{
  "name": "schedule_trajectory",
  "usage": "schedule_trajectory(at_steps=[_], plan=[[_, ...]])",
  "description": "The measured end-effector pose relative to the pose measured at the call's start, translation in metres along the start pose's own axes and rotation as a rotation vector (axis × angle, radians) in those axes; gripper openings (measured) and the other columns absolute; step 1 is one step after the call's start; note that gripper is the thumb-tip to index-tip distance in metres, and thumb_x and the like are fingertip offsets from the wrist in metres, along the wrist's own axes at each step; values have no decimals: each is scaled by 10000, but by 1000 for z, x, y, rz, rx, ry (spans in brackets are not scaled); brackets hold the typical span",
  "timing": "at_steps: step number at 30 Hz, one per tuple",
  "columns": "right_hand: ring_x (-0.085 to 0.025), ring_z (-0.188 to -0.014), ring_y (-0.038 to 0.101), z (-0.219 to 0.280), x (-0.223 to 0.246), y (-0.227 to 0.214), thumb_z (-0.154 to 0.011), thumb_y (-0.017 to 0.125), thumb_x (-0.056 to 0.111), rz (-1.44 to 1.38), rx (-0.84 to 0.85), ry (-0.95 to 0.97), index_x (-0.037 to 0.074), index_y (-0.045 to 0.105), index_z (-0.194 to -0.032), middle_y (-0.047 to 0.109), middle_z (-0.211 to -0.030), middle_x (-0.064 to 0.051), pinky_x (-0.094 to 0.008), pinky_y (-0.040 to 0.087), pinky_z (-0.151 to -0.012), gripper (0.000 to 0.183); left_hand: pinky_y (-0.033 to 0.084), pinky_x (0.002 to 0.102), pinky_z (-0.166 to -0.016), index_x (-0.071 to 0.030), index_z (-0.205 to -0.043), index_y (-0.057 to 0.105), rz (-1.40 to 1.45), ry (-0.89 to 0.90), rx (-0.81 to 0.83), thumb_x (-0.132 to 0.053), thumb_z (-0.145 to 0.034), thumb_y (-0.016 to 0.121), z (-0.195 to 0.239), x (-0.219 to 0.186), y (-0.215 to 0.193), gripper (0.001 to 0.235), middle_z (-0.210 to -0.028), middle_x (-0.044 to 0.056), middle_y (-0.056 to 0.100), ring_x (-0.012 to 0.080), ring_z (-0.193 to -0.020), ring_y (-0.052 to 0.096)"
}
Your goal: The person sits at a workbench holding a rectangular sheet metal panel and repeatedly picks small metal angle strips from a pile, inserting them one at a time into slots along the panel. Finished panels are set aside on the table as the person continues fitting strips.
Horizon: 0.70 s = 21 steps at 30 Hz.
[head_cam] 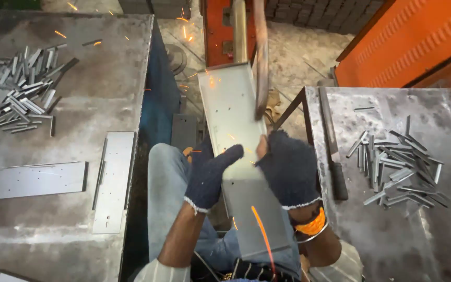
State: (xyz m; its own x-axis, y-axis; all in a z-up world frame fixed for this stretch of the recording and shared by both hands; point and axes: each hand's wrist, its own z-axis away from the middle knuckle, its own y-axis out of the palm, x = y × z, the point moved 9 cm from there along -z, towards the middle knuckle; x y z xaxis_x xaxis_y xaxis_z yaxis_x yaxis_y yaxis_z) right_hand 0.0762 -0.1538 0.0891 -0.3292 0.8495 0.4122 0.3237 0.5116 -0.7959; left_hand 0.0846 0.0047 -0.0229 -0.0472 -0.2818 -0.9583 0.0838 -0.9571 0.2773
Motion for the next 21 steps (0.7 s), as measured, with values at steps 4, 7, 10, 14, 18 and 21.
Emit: schedule_trajectory(at_steps=[4,7,10,14,18,21], plan=[[-431,-667,644,-1,-5,-5,-938,665,184,18,3,-6,32,625,-797,618,-661,-226,-539,484,-615,211,586,335,-724,63,-1107,737,82,-15,35,-94,-834,760,-4,-7,12,316,-954,113,777,176,-800,717],[-438,-686,646,-7,-10,-3,-943,679,211,-12,54,1,23,613,-794,624,-671,-230,-546,484,-632,249,604,324,-742,51,-1128,727,98,28,65,-80,-820,755,-21,-20,12,336,-982,117,778,175,-824,732],[-444,-707,651,-6,-10,3,-909,686,206,-51,117,-7,15,618,-829,631,-691,-239,-547,489,-638,218,615,317,-743,37,-1137,714,117,24,75,-61,-809,740,-40,-31,8,343,-989,118,779,178,-828,747],[-443,-728,660,-4,-2,-1,-866,663,156,-46,108,-30,18,624,-879,642,-721,-236,-543,502,-653,144,613,329,-703,55,-1139,723,103,-2,99,-43,-819,720,-57,-31,9,334,-962,136,775,192,-777,738],[-441,-739,664,-7,-2,5,-869,656,147,-86,120,8,20,603,-859,645,-736,-229,-540,504,-655,139,619,333,-704,64,-1127,720,113,-15,124,-39,-832,718,-64,-32,6,313,-961,140,776,193,-774,743],[-441,-742,663,-13,-10,14,-878,648,146,-75,116,28,23,593,-843,646,-738,-226,-542,502,-661,139,620,334,-707,64,-1122,717,109,1,150,-36,-836,719,-74,-37,9,303,-962,140,774,190,-778,741]])
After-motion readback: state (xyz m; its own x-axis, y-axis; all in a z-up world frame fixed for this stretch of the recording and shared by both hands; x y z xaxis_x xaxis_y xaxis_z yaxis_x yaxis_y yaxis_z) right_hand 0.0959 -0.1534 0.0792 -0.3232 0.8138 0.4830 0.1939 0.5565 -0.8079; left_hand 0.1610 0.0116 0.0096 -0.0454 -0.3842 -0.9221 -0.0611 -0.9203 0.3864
